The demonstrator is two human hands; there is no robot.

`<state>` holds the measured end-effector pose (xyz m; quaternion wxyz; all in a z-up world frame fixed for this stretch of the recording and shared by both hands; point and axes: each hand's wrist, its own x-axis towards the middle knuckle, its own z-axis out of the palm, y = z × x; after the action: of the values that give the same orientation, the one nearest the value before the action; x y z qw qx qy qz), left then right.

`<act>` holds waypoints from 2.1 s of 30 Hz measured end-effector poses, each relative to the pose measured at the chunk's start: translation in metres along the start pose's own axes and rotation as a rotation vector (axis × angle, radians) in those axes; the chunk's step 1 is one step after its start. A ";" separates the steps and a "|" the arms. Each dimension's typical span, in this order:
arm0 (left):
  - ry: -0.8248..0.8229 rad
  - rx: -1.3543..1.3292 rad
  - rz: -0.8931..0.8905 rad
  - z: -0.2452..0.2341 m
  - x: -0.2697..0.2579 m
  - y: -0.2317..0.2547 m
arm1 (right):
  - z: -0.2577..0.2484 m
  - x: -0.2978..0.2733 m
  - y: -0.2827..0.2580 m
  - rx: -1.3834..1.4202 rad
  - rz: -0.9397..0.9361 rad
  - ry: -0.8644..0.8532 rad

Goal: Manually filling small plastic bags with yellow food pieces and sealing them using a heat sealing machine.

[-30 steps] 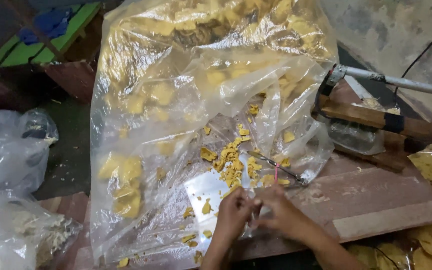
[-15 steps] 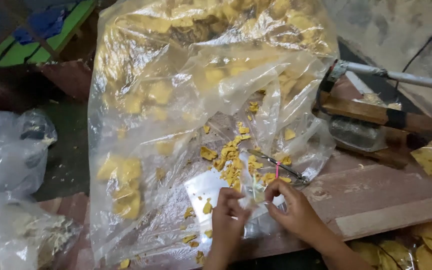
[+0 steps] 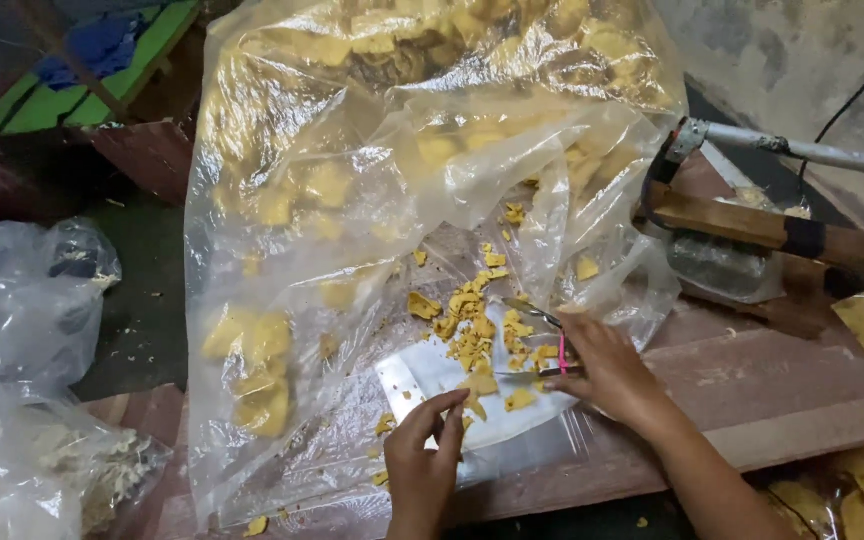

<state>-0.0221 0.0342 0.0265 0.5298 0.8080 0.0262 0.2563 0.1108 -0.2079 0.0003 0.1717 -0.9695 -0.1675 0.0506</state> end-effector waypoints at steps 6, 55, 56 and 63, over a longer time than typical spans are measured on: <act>0.056 -0.018 -0.006 0.001 0.006 -0.014 | 0.027 0.013 -0.001 -0.072 -0.041 0.032; 0.397 -0.011 0.177 0.025 -0.017 -0.157 | -0.008 0.060 -0.128 0.067 -0.142 -0.187; 0.401 -0.004 0.181 0.024 -0.018 -0.155 | 0.015 0.081 -0.132 0.072 -0.150 -0.186; 0.328 0.083 0.505 0.011 -0.008 -0.174 | 0.051 0.146 -0.229 0.071 -0.621 0.059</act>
<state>0.0156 0.0980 -0.1311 0.4043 0.7578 -0.0799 0.5058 0.1696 0.0602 0.0270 0.2175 -0.8665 -0.4486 -0.0265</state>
